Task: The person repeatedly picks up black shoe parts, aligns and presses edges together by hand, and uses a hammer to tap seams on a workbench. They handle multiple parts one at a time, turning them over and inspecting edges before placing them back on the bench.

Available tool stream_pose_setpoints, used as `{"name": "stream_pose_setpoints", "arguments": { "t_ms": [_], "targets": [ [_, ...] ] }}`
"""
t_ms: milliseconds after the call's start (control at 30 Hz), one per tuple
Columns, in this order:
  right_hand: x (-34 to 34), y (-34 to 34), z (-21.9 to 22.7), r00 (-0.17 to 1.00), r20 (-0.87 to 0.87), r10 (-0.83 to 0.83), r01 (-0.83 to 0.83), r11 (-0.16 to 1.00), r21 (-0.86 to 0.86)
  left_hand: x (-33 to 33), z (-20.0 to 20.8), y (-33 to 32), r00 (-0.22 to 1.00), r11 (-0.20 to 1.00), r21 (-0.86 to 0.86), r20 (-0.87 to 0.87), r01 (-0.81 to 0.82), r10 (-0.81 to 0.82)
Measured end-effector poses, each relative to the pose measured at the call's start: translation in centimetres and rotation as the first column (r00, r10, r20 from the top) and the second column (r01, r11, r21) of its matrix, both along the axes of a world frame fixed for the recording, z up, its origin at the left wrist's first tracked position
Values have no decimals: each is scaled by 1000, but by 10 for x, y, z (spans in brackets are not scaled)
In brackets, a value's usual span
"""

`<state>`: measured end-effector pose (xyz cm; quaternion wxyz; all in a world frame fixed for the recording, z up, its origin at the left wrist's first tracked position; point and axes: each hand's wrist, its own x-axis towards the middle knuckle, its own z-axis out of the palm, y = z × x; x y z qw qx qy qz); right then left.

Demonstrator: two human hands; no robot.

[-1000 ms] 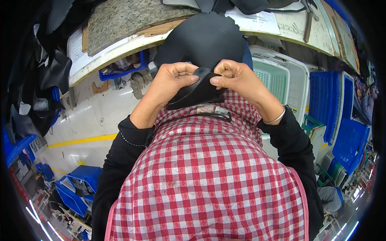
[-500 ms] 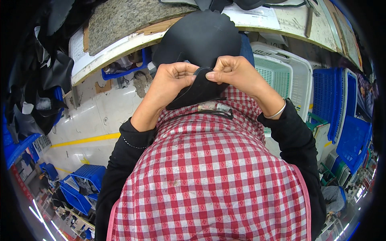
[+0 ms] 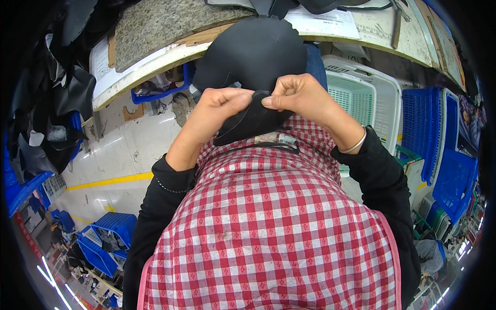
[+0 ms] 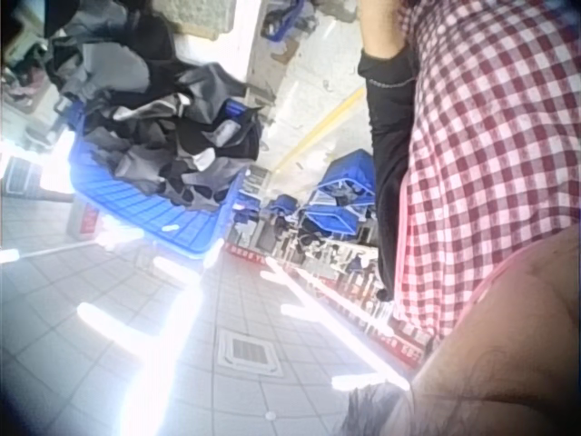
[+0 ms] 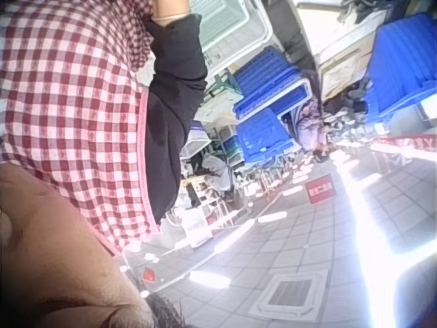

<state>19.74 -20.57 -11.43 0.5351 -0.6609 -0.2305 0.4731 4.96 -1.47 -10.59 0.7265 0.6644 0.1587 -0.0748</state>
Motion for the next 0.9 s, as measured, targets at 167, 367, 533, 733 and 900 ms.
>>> {"name": "stream_pose_setpoints", "arguments": {
  "t_ms": [167, 367, 533, 733, 900],
  "targets": [
    [-18, -5, 18, 437, 882, 175, -15, 982, -187, 4, -13, -1, 992, 919, 385, 64, 80, -113],
    [5, 22, 39, 294, 954, 49, -287, 957, 39, 15, 20, -4, 947, 862, 506, 284, -16, -149],
    [-8, 37, 44, 564, 814, -135, -199, 935, 293, 16, 91, 45, 928, 734, 676, 232, 63, -293],
    [-21, -21, 46, 979, 132, -156, 136, 979, 149, 11, 63, 68, 944, 941, 89, 33, 326, -330],
    [4, -59, 53, 993, 122, 10, -16, 999, 52, 25, 44, 59, 945, 930, -173, 98, 325, -312]
  ]
}}
